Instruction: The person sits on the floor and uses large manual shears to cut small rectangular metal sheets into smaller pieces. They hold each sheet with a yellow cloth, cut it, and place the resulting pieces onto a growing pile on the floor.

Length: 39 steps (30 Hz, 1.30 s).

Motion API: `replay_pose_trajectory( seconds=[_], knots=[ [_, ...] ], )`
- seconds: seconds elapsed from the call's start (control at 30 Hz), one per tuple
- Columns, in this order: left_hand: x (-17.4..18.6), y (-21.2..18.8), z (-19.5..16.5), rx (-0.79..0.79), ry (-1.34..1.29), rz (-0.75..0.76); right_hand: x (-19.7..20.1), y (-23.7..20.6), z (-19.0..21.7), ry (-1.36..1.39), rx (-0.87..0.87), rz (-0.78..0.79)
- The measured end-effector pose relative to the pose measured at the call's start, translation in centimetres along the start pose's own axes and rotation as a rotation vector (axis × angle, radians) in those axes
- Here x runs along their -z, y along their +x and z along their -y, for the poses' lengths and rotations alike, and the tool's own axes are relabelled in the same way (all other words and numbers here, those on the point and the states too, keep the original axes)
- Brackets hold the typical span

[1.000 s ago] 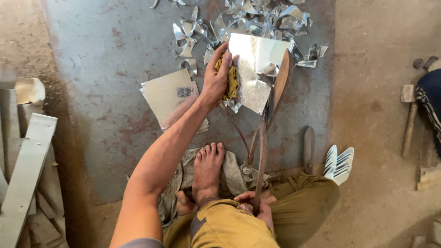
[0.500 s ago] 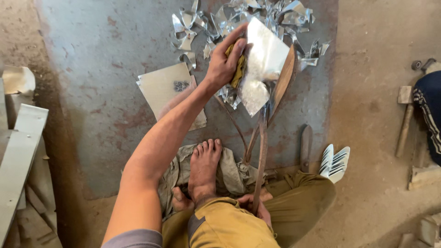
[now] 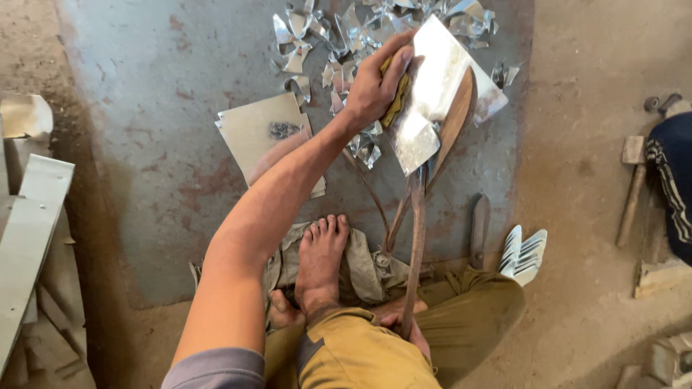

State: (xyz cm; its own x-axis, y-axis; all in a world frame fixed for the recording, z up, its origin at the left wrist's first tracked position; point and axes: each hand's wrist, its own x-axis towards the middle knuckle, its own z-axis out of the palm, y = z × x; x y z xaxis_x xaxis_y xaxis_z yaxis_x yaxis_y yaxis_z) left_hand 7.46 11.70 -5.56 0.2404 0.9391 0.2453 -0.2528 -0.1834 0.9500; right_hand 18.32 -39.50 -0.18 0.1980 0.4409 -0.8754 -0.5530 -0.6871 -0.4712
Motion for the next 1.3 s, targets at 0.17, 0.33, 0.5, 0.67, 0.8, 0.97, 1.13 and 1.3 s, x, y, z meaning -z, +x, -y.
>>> replay_pose_trajectory(
  seconds=[0.17, 0.33, 0.5, 0.67, 0.8, 0.97, 1.13, 1.3],
  knots=[
    [1.1, 0.6, -0.1, -0.018, 0.088, 0.042, 0.7, 0.0, -0.1, 0.008, -0.022, -0.032],
    [1.1, 0.5, -1.1, 0.151, 0.106, 0.111, 1.0, 0.6, -0.4, -0.019, -0.044, -0.105],
    [0.0, -2.3, -1.8, 0.01, 0.131, 0.063, -0.1, 1.5, 0.3, 0.046, -0.025, -0.121],
    [-0.1, -7.2, -1.4, 0.154, 0.125, -0.149, -1.6, 1.4, 0.9, 0.013, 0.083, -0.107],
    [-1.9, -11.8, -1.2, 0.284, -0.044, -0.404, -3.0, 1.6, 0.5, -0.075, 0.287, -0.054],
    [-2.8, -13.9, -1.0, 0.32, -0.126, -0.468, -3.3, 2.5, 0.2, -0.151, 0.375, 0.053],
    [-2.0, -13.2, -1.4, 0.283, -0.032, -0.432, -2.7, 3.5, 1.1, -0.289, 0.394, 0.198],
    [-1.6, -13.0, -2.8, 0.305, 0.011, -0.419, -3.0, 2.9, 1.4, -0.24, 0.312, 0.139]
  ],
)
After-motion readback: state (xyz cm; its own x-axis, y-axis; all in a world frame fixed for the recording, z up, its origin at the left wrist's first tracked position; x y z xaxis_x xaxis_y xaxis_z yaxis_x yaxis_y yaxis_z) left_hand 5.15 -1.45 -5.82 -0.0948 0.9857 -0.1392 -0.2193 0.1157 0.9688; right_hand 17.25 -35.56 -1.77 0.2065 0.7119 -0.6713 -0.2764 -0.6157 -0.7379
